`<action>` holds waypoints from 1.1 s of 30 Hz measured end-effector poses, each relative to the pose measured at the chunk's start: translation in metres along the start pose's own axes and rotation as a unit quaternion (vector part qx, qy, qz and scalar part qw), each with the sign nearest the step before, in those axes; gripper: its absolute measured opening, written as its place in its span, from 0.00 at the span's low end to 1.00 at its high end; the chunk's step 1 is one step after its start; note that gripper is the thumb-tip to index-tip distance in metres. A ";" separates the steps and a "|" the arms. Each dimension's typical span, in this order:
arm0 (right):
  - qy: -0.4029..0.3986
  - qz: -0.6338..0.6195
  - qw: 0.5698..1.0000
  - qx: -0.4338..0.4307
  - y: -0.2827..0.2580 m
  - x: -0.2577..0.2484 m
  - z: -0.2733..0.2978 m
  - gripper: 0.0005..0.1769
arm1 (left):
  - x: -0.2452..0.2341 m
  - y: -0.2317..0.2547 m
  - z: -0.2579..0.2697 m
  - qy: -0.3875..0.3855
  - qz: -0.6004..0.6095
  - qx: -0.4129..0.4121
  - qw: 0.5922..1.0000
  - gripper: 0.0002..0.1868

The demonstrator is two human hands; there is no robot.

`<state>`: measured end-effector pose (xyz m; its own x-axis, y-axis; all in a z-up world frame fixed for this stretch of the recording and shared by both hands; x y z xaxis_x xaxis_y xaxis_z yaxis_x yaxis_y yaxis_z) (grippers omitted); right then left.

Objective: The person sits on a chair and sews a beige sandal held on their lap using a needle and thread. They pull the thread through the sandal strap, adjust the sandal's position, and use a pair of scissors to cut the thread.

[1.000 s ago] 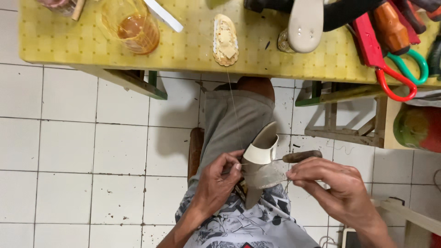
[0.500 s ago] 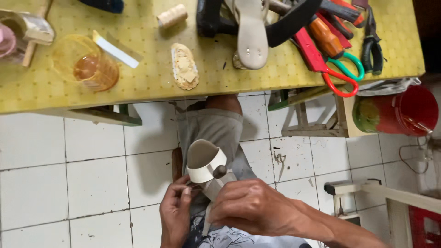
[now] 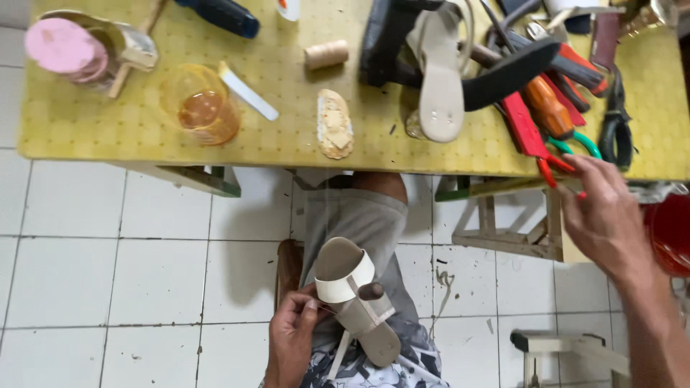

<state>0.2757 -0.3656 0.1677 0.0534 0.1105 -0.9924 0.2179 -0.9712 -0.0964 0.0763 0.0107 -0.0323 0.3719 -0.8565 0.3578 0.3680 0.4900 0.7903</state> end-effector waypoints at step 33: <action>-0.385 -0.602 0.690 0.113 0.076 0.038 0.024 0.22 | 0.013 0.025 0.001 -0.037 -0.063 -0.008 0.997 0.09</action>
<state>0.2712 -0.4405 0.1213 -0.5870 0.8055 0.0809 -0.5098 -0.2901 -0.8099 0.0898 0.0116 -0.0069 0.2580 -0.9206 0.2932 0.4221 0.3804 0.8229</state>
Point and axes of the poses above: each hand's wrist, its own z-axis away from the middle knuckle, its own x-axis out of the palm, y = z × x, the point moved 8 cm from there along -z, towards the middle knuckle, and after that the axes turned 3 degrees about z, right-handed, at the moved point
